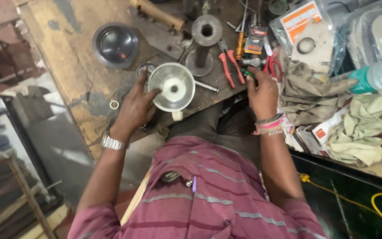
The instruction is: The person disassembles a metal kettle, removes internal components, and uses a hammer and screwdriver to adjust parts. They then reassemble the kettle and place it on the workbench.
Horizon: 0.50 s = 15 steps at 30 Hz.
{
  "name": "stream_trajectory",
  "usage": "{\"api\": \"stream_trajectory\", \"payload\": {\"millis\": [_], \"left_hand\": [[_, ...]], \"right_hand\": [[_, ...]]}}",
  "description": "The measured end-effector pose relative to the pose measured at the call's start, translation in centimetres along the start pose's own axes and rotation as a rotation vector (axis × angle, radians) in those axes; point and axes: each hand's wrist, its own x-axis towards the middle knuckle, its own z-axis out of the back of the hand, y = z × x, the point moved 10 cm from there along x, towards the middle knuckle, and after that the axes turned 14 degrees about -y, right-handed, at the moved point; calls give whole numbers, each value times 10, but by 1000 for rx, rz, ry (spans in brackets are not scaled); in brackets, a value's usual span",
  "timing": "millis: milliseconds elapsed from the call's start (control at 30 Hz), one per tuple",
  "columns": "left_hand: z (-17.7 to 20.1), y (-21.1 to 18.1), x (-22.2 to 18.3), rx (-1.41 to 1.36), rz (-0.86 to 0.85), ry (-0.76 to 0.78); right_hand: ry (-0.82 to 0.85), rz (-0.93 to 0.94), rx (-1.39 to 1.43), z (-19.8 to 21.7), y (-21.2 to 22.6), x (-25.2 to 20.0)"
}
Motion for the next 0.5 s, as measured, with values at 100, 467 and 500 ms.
{"api": "stream_trajectory", "payload": {"millis": [100, 467, 500], "left_hand": [[-8, 4, -6, -38, 83, 74], [-33, 27, -27, 45, 265, 148], [-37, 30, -27, 37, 293, 174]], "right_hand": [[-30, -177, 149, -15, -46, 11], [99, 56, -807, 74, -153, -17], [112, 60, -833, 73, -157, -25]]}}
